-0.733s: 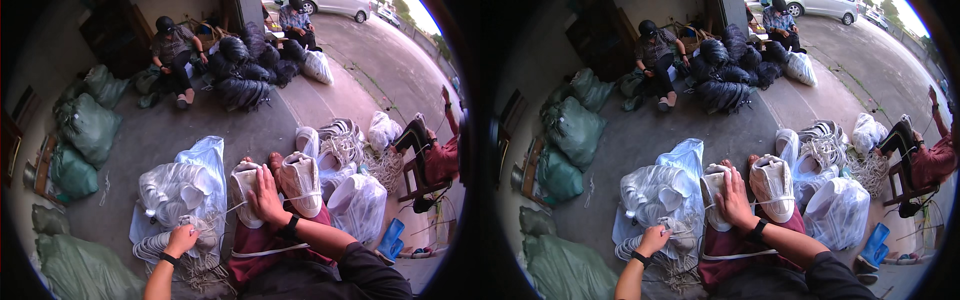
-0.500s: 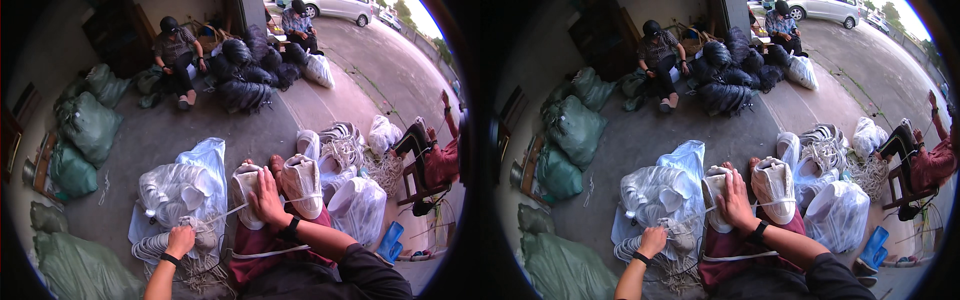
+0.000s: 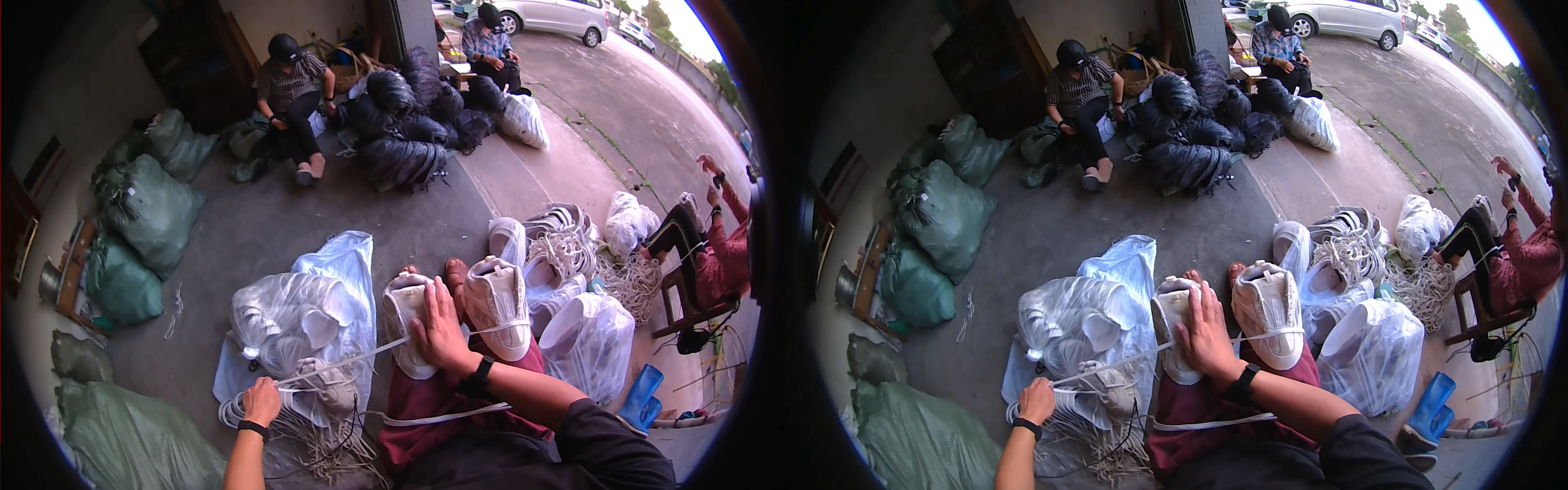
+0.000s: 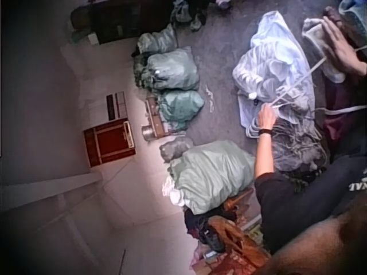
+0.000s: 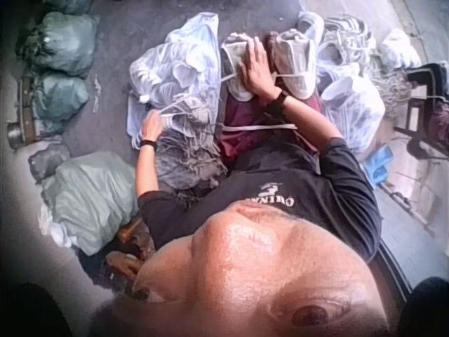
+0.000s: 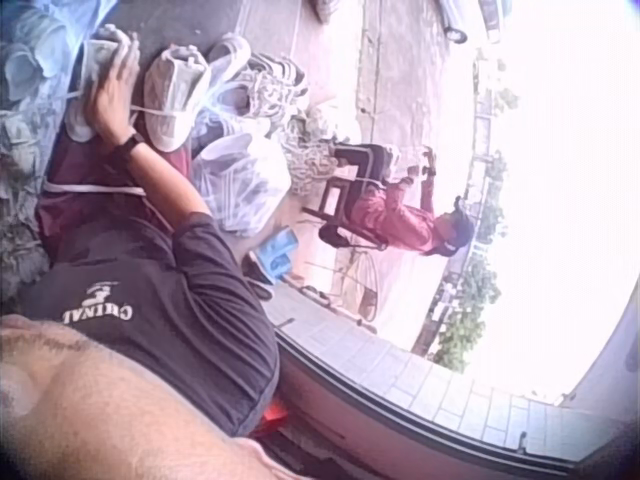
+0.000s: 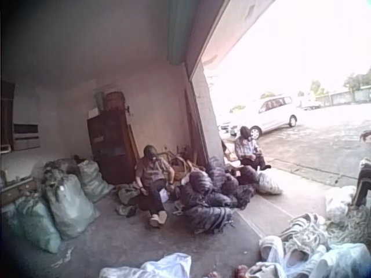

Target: The recorder is threading laces through the eyelets of a pair of white shoes.

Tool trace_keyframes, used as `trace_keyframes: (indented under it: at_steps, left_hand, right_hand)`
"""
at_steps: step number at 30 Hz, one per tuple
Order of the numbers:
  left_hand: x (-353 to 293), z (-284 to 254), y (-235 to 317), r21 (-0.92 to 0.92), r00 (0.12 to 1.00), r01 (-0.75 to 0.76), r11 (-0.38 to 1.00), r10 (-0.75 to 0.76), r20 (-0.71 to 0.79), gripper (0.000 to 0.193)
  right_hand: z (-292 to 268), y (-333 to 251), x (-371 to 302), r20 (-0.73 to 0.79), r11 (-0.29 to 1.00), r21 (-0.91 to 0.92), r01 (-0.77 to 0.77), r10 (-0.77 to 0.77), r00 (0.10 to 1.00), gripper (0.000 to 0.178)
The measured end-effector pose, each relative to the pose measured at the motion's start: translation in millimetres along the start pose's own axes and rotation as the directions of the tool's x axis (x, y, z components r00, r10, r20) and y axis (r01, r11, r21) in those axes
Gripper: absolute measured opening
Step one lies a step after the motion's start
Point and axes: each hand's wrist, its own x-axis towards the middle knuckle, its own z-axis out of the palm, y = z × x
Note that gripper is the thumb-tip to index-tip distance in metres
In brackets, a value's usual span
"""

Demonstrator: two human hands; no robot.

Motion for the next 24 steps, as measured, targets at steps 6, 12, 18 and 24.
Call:
trace_keyframes:
  at_steps: [6, 12, 18, 24]
  left_hand:
    - [-4, 0, -37, 0.146, 0.998, 0.025, 0.989, -0.015, -0.067, 0.025]
    - [-9, -32, -35, 0.261, 0.993, 0.097, 0.96, -0.074, -0.096, 0.026]
    - [-15, -63, -53, 0.35, 0.983, 0.176, 0.92, -0.148, -0.106, 0.025]
    - [-29, -91, -85, 0.405, 0.937, 0.35, 0.845, -0.307, -0.167, 0.024]
  right_hand:
    - [-4, -2, -1, -0.004, 1.0, 0.005, 0.023, -0.023, 1.0, 0.073]
    - [-10, 1, -3, -0.009, 1.0, 0.006, 0.025, -0.025, 1.0, 0.073]
    - [-15, 5, -3, -0.014, 1.0, 0.015, 0.019, -0.019, 1.0, 0.074]
    - [-23, 10, -4, -0.003, 1.0, 0.016, 0.001, -0.001, 1.0, 0.074]
